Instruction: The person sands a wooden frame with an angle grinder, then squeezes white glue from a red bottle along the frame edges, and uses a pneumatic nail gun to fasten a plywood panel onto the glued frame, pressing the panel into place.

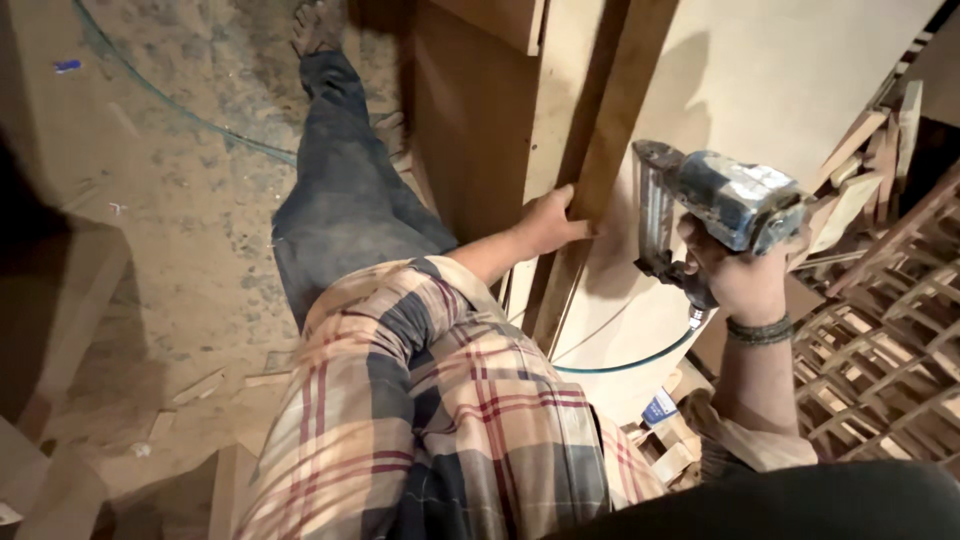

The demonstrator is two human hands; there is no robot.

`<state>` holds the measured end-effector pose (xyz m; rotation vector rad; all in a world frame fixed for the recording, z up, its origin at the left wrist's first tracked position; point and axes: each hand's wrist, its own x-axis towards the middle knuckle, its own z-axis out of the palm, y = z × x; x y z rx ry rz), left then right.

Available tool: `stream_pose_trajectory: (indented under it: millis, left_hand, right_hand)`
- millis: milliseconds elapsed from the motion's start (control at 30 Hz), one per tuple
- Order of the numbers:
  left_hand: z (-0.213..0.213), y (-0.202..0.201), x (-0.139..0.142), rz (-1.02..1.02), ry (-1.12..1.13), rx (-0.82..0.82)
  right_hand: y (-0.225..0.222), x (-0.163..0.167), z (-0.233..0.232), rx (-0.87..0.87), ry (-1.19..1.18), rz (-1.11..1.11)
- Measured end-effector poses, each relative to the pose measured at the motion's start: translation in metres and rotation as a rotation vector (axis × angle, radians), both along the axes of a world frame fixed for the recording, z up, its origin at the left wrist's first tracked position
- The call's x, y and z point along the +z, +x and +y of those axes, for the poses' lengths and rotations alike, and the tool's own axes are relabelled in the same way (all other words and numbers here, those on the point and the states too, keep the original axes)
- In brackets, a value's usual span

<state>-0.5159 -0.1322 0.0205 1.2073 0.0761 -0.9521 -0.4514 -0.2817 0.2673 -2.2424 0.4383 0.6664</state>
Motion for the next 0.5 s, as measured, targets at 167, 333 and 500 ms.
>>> stream_pose_trajectory:
  millis: [167,333,500]
  left_hand:
    - [-0.001,-0.029,-0.007,-0.035,-0.068,-0.039]
    - [0.007,-0.052,-0.009,-0.042,-0.142,-0.151]
    - [0.007,-0.035,0.018,-0.210,0.148,-0.332]
  right_hand:
    - [-0.026,0.002,0.004,0.064,-0.025,-0.047]
    - [-0.052,0.004,0.010,0.074,-0.060,-0.063]
    - [-0.053,0.002,0.011,0.002,-0.059,-0.016]
